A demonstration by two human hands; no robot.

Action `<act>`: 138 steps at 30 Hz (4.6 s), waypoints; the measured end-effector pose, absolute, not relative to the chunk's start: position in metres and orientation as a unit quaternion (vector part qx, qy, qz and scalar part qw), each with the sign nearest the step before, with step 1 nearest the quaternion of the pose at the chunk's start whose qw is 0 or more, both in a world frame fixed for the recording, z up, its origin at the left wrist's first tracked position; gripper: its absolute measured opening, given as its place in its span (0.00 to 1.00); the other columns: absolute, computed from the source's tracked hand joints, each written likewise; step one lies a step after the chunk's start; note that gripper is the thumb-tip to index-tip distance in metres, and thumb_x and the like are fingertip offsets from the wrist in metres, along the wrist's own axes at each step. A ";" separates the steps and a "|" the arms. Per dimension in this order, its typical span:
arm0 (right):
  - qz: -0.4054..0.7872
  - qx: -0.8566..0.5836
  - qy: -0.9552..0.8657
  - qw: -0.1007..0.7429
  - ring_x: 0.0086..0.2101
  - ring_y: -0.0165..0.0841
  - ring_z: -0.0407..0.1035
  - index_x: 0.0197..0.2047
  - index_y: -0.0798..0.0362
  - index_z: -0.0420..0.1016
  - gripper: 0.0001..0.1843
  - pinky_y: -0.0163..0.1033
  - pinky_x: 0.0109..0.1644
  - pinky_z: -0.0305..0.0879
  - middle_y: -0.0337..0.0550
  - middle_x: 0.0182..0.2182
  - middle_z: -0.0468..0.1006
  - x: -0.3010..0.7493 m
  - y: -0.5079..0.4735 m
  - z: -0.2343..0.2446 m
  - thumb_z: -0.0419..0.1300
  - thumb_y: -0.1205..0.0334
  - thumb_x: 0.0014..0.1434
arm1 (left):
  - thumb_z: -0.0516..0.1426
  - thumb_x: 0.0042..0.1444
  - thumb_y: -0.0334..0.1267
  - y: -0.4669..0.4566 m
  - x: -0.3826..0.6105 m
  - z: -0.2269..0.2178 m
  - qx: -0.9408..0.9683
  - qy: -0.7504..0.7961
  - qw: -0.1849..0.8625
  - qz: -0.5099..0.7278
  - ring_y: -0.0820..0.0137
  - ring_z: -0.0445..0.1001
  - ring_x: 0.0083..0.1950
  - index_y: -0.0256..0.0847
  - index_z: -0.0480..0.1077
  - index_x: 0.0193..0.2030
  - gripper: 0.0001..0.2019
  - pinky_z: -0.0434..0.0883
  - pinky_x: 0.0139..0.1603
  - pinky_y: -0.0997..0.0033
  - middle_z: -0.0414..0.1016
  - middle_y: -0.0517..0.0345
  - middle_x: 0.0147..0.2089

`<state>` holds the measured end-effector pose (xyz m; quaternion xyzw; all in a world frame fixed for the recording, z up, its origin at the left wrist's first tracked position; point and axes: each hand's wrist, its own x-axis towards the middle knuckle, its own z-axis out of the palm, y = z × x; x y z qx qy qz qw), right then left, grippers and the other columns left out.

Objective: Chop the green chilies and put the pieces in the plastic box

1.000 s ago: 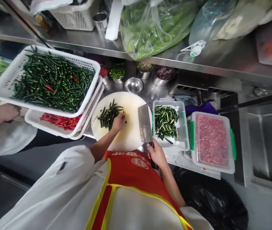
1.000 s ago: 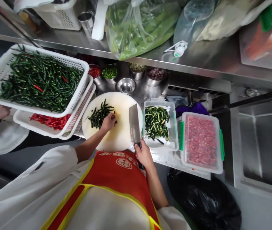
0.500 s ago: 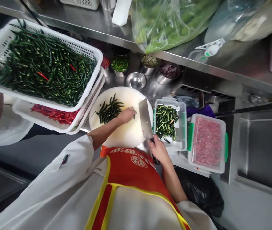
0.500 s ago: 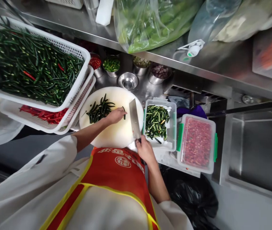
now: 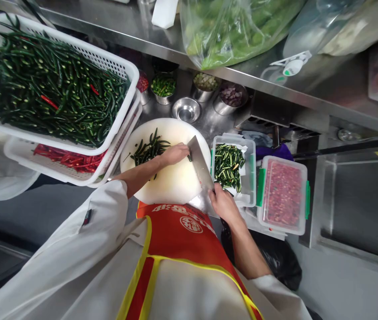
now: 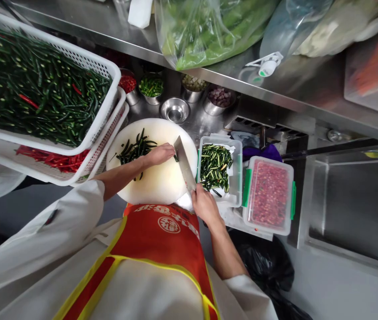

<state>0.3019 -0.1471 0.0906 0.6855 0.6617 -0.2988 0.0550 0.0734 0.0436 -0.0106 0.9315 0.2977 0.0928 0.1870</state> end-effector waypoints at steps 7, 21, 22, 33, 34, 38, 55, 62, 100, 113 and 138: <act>-0.306 0.660 0.680 0.087 0.31 0.38 0.73 0.45 0.53 0.64 0.09 0.38 0.34 0.52 0.47 0.29 0.79 0.313 -0.131 0.106 0.47 0.59 0.70 | 0.47 0.69 0.36 0.041 0.071 -0.016 0.925 0.296 0.200 0.133 0.66 0.71 0.47 0.39 0.75 0.39 0.16 0.69 0.49 0.69 0.76 0.52 0.43; -0.287 0.658 0.693 0.060 0.35 0.39 0.75 0.45 0.54 0.64 0.09 0.37 0.37 0.56 0.52 0.34 0.81 0.290 -0.086 0.066 0.46 0.60 0.70 | 0.48 0.69 0.36 0.038 0.073 -0.022 0.924 0.297 0.193 0.147 0.66 0.71 0.45 0.39 0.76 0.37 0.16 0.70 0.48 0.67 0.76 0.51 0.42; -0.288 0.657 0.695 0.054 0.35 0.39 0.75 0.46 0.54 0.64 0.09 0.37 0.37 0.56 0.52 0.34 0.81 0.288 -0.083 0.062 0.46 0.60 0.70 | 0.48 0.69 0.35 0.039 0.072 -0.019 0.923 0.306 0.190 0.134 0.66 0.71 0.46 0.39 0.76 0.37 0.16 0.70 0.49 0.66 0.76 0.51 0.42; -0.314 0.655 0.685 0.055 0.35 0.40 0.74 0.46 0.54 0.67 0.11 0.38 0.36 0.54 0.50 0.33 0.81 0.308 -0.107 0.081 0.47 0.58 0.70 | 0.49 0.63 0.28 0.026 0.065 -0.001 0.898 0.392 0.198 0.033 0.63 0.73 0.48 0.37 0.75 0.42 0.13 0.71 0.51 0.65 0.75 0.48 0.45; -0.317 0.652 0.686 0.058 0.35 0.40 0.74 0.46 0.53 0.67 0.11 0.38 0.36 0.53 0.49 0.33 0.81 0.310 -0.110 0.085 0.48 0.58 0.70 | 0.49 0.64 0.29 0.024 0.064 -0.001 0.900 0.382 0.204 0.040 0.64 0.73 0.49 0.37 0.75 0.43 0.13 0.71 0.51 0.66 0.75 0.49 0.46; -0.323 0.635 0.697 0.077 0.34 0.39 0.73 0.46 0.52 0.67 0.10 0.38 0.35 0.51 0.46 0.31 0.79 0.317 -0.121 0.099 0.48 0.57 0.70 | 0.48 0.68 0.34 0.020 0.057 -0.005 0.908 0.355 0.213 0.066 0.66 0.73 0.49 0.39 0.75 0.43 0.13 0.70 0.51 0.69 0.76 0.51 0.47; -0.308 0.622 0.719 0.033 0.36 0.40 0.74 0.46 0.53 0.66 0.10 0.38 0.38 0.57 0.50 0.34 0.81 0.289 -0.080 0.064 0.47 0.59 0.69 | 0.47 0.67 0.32 0.018 0.059 0.000 0.912 0.361 0.192 0.029 0.66 0.72 0.46 0.38 0.75 0.39 0.15 0.70 0.49 0.68 0.76 0.51 0.45; -0.331 0.626 0.706 0.008 0.35 0.41 0.74 0.41 0.50 0.66 0.11 0.38 0.37 0.57 0.46 0.31 0.78 0.322 -0.114 0.085 0.47 0.54 0.68 | 0.51 0.58 0.27 0.064 0.019 0.014 0.853 0.512 0.103 0.010 0.57 0.70 0.48 0.34 0.77 0.38 0.12 0.67 0.52 0.57 0.74 0.42 0.43; -0.358 0.626 0.684 0.110 0.32 0.36 0.72 0.42 0.53 0.66 0.08 0.38 0.35 0.52 0.46 0.31 0.78 0.331 -0.135 0.117 0.48 0.61 0.68 | 0.49 0.69 0.35 0.005 0.059 -0.014 0.921 0.310 0.215 0.098 0.66 0.73 0.47 0.38 0.75 0.40 0.14 0.70 0.50 0.67 0.76 0.51 0.45; -0.303 0.658 0.685 0.078 0.36 0.39 0.74 0.46 0.57 0.67 0.10 0.38 0.39 0.57 0.53 0.35 0.81 0.280 -0.108 0.065 0.47 0.63 0.69 | 0.48 0.68 0.35 0.005 0.061 -0.009 0.922 0.309 0.217 0.083 0.66 0.73 0.46 0.38 0.76 0.40 0.14 0.70 0.49 0.68 0.76 0.51 0.44; -0.308 0.676 0.666 0.066 0.36 0.41 0.74 0.47 0.56 0.68 0.11 0.39 0.38 0.56 0.51 0.33 0.81 0.310 -0.150 0.076 0.48 0.62 0.68 | 0.48 0.68 0.33 -0.025 0.072 -0.003 0.936 0.306 0.169 0.050 0.65 0.71 0.49 0.38 0.75 0.45 0.14 0.70 0.52 0.66 0.75 0.49 0.47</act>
